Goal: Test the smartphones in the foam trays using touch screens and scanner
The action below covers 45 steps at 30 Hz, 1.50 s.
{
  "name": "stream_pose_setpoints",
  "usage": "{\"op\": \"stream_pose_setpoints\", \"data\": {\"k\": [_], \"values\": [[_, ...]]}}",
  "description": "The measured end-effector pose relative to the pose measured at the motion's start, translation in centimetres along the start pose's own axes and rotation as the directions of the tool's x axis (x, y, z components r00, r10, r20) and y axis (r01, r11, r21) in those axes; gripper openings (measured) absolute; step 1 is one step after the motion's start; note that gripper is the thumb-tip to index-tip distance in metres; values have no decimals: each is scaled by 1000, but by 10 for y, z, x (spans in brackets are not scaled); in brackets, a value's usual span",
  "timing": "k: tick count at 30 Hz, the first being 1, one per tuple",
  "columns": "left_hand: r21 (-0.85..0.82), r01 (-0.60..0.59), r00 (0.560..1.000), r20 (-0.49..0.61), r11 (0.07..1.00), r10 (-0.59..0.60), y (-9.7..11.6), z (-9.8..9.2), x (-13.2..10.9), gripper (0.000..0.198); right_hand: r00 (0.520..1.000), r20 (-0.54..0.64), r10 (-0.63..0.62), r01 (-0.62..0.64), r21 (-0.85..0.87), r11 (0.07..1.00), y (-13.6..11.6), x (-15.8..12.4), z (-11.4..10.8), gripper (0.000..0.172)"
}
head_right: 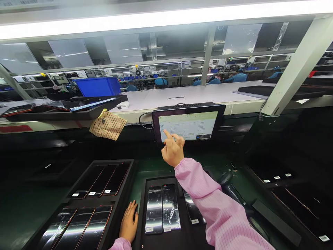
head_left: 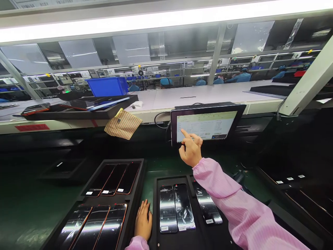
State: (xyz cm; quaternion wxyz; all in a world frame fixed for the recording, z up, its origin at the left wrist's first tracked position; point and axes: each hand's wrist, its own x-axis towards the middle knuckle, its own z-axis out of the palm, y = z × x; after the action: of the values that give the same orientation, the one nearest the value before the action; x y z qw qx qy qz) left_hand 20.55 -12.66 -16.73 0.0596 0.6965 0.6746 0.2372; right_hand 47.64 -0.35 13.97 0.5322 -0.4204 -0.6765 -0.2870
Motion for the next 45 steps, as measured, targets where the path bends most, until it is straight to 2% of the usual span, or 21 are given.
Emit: {"op": "stream_pose_setpoints", "data": {"k": [15,20,23,32,45], "values": [[-12,9,1000,-2,1000,-9,2,-1,0,41,1000,9,3,-3,-6,1000,-5,9,2,26],[-6,7,1000,13,1000,-7,4,-3,0,42,996,-90,-6,9,34,999,-5,4,-1,24],[-7,11,1000,2,1000,-11,2,-2,-1,41,994,-109,-6,9,29,1000,-2,-1,-4,21],[-4,-13,1000,-9,1000,13,0,0,0,40,999,-48,-13,13,0,1000,3,-8,-4,24],[0,-23,999,-34,1000,23,-1,3,-1,40,1000,-9,4,-4,12,1000,-1,0,-2,27]]}}
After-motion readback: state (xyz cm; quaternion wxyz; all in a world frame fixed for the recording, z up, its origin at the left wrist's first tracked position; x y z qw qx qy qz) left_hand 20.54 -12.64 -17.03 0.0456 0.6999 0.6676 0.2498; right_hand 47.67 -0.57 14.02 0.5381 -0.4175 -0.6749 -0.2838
